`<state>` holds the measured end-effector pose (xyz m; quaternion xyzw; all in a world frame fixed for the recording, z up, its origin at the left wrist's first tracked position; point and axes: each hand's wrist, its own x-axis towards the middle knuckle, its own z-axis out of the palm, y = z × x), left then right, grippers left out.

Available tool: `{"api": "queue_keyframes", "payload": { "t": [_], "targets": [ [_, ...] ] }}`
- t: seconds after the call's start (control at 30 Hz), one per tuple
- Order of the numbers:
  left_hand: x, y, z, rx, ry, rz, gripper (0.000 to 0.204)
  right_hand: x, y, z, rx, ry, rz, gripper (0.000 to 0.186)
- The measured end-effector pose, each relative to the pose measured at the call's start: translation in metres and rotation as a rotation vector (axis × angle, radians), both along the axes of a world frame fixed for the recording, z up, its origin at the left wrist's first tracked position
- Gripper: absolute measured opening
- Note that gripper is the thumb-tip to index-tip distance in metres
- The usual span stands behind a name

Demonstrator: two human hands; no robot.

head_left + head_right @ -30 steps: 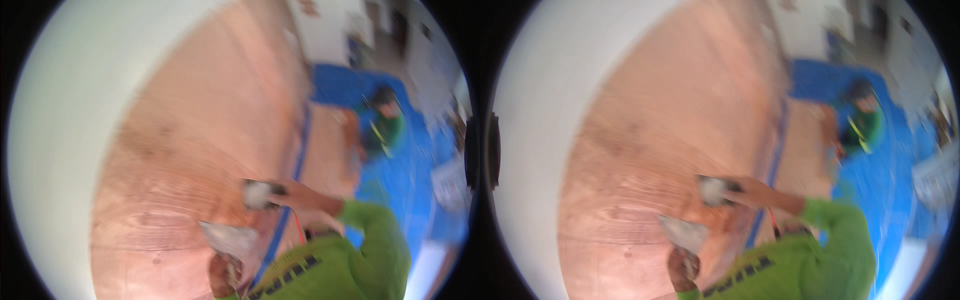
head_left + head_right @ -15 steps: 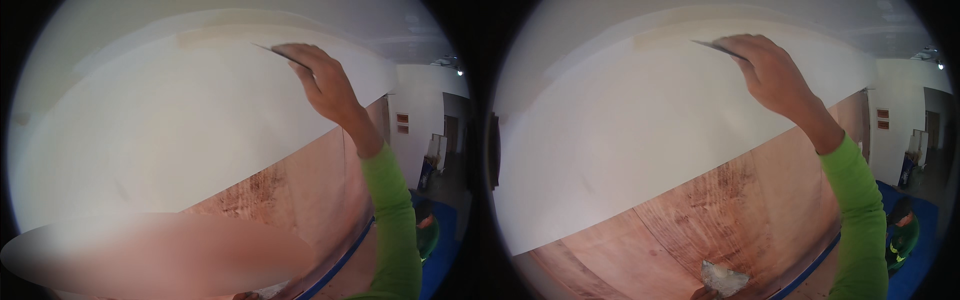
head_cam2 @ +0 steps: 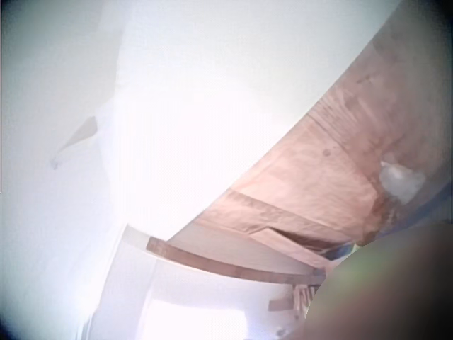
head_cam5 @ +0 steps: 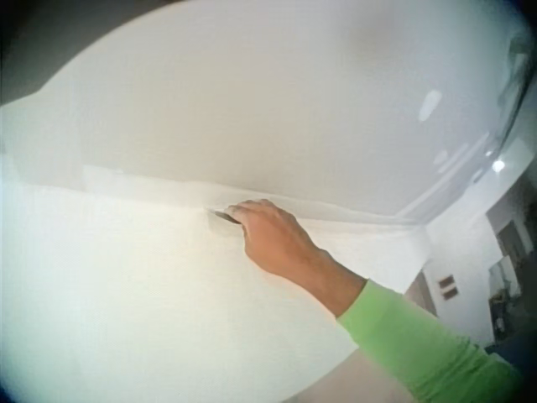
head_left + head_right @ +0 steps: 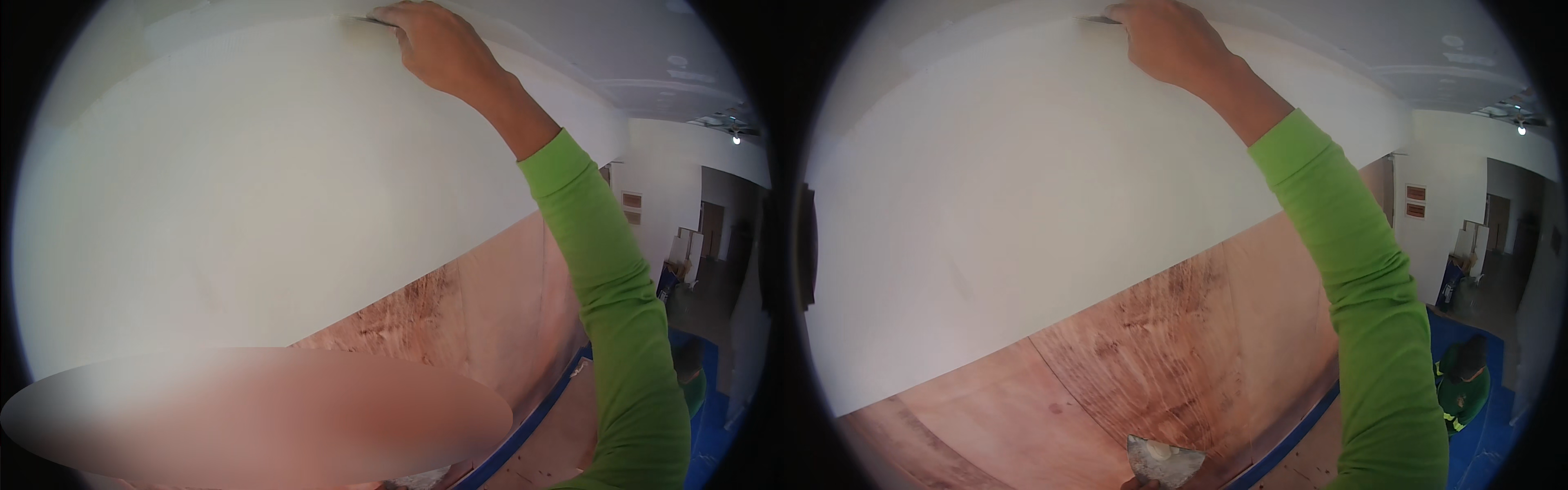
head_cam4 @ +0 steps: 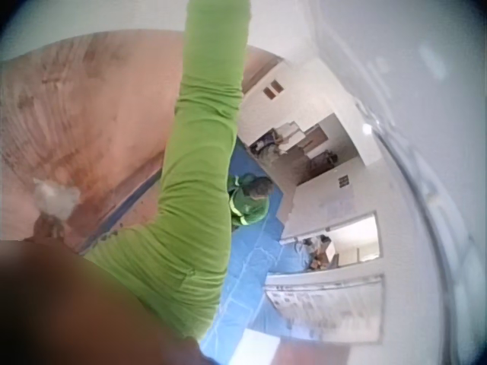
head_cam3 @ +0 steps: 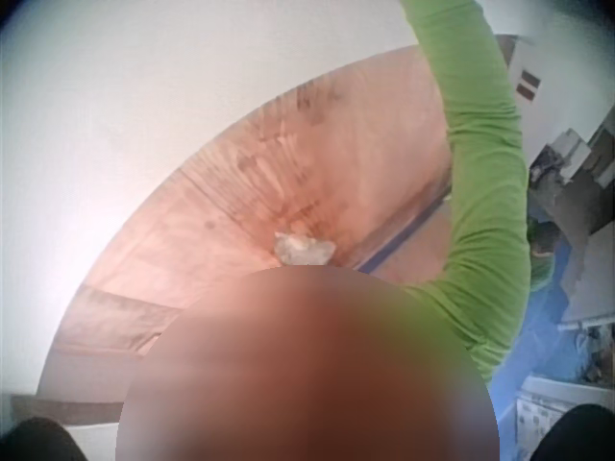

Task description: The person applies plaster to the upper wall near the ceiling using a trowel and a smaller scraper. They repeatedly scoop plaster from a cardboard sheet on the floor and smooth it onto the wall surface.

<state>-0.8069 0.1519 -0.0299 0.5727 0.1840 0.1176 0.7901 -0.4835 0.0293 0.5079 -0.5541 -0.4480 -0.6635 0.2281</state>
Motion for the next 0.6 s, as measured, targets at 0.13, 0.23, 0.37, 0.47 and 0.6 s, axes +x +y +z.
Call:
{"api": "queue_keyframes", "payload": {
  "t": [0.13, 0.23, 0.37, 0.47, 0.6],
  "targets": [
    [-0.004, 0.016, -0.023, -0.038, 0.037, -0.002, 0.017, -0.001, 0.005, 0.003, 0.013, -0.012, -0.031, 0.041],
    [0.0, 0.021, -0.044, -0.051, 0.03, 0.048, 0.017, 0.003, 0.008, 0.0, 0.011, -0.02, -0.037, 0.041],
    [-0.001, 0.027, -0.052, -0.137, -0.194, 0.005, 0.017, 0.005, 0.01, -0.02, -0.002, 0.076, -0.022, 0.036],
    [-0.001, 0.038, -0.041, -0.194, -0.05, -0.119, 0.018, 0.005, 0.009, -0.046, -0.008, 0.024, -0.033, 0.034],
    [0.0, 0.038, -0.022, -0.186, 0.001, -0.063, 0.015, -0.004, -0.018, -0.061, -0.125, 0.162, 0.002, 0.031]
  ]
}}
